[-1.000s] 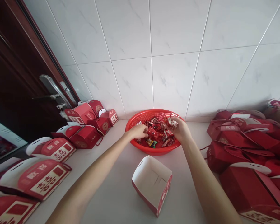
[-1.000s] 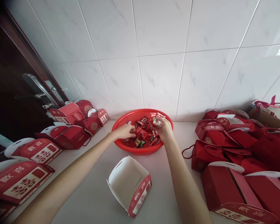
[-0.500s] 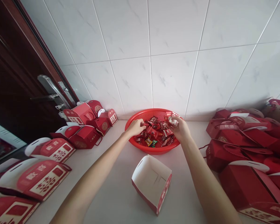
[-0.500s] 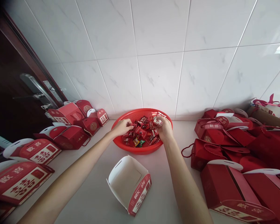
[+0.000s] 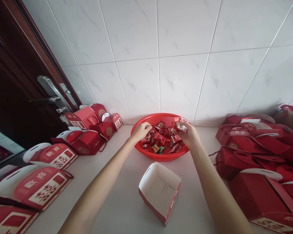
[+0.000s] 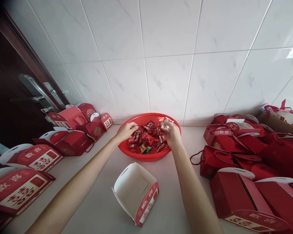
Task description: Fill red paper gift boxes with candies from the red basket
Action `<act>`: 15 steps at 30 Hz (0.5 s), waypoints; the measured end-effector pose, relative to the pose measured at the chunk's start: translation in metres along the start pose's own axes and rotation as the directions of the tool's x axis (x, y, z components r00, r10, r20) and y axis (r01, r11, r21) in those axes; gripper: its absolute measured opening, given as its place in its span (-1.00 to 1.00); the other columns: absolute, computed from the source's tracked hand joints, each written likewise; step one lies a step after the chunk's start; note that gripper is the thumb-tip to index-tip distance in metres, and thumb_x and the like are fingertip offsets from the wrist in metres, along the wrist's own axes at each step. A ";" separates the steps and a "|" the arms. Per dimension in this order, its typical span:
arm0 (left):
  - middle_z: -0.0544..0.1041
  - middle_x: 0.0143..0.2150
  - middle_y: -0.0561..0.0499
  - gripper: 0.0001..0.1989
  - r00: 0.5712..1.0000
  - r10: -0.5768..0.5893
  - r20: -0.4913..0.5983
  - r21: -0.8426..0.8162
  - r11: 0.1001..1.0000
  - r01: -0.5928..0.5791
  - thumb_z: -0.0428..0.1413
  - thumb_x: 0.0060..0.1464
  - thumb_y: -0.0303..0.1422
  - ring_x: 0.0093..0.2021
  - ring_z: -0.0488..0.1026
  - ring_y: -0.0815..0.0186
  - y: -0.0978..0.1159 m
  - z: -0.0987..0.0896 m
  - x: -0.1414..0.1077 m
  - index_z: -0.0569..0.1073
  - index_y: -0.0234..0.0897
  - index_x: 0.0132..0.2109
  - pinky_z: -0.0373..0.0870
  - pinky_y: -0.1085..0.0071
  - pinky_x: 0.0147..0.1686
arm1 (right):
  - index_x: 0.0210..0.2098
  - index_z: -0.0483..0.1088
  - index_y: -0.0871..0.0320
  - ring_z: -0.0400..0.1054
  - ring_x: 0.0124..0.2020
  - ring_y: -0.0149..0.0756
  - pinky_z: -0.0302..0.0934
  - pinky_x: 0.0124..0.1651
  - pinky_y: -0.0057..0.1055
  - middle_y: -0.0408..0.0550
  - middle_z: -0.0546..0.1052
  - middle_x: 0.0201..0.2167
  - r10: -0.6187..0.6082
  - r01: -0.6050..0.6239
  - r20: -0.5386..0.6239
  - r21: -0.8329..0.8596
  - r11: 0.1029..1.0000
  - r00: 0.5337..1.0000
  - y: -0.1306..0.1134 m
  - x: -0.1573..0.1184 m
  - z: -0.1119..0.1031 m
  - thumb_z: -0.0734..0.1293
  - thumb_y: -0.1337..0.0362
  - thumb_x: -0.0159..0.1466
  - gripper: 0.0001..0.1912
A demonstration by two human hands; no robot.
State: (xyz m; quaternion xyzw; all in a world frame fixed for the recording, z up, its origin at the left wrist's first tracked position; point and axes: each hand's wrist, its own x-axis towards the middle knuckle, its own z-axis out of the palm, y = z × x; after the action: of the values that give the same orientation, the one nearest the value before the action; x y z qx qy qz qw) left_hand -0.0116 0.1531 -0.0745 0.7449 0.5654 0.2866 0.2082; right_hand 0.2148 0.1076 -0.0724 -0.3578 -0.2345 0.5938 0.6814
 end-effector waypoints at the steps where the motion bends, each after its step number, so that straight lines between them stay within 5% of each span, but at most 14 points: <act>1: 0.52 -0.36 0.09 -0.84 1.000 0.005 0.011 -0.016 1.000 -0.005 -0.01 0.19 -0.27 -0.40 0.47 0.32 -0.001 0.000 0.000 0.38 -0.19 -0.31 0.38 0.43 -0.36 | -0.52 0.42 0.08 0.40 -0.46 -0.36 0.35 -0.40 -0.44 -0.21 0.54 -0.51 0.000 0.000 0.002 -0.004 1.000 1.000 0.000 0.000 0.000 0.45 0.35 -0.09 -0.86; 7: 0.34 -0.51 0.12 -0.68 1.000 0.018 0.020 -0.080 0.997 -0.017 -0.10 0.23 -0.14 -0.46 0.38 0.32 -0.003 0.002 0.001 0.27 -0.18 -0.43 0.36 0.43 -0.40 | -0.50 0.43 0.07 0.42 -0.45 -0.33 0.32 -0.44 -0.44 -0.21 0.54 -0.53 -0.003 0.004 0.012 -0.035 0.999 1.000 0.000 0.000 0.000 0.45 0.36 -0.08 -0.85; 15: 0.54 -0.31 0.08 -0.74 0.999 0.015 0.045 -0.102 0.995 -0.010 -0.09 0.13 -0.19 -0.25 0.46 0.28 0.001 -0.001 0.000 0.42 -0.19 -0.35 0.37 0.43 -0.28 | -0.50 0.46 0.10 0.41 -0.43 -0.36 0.33 -0.42 -0.46 -0.20 0.55 -0.50 -0.002 0.004 0.027 -0.078 0.997 1.000 0.001 -0.003 0.001 0.47 0.37 -0.07 -0.87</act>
State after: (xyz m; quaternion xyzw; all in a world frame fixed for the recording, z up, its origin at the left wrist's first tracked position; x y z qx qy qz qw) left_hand -0.0117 0.1526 -0.0738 0.7432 0.5405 0.2991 0.2571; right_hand 0.2130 0.1050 -0.0719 -0.3756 -0.2672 0.5881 0.6646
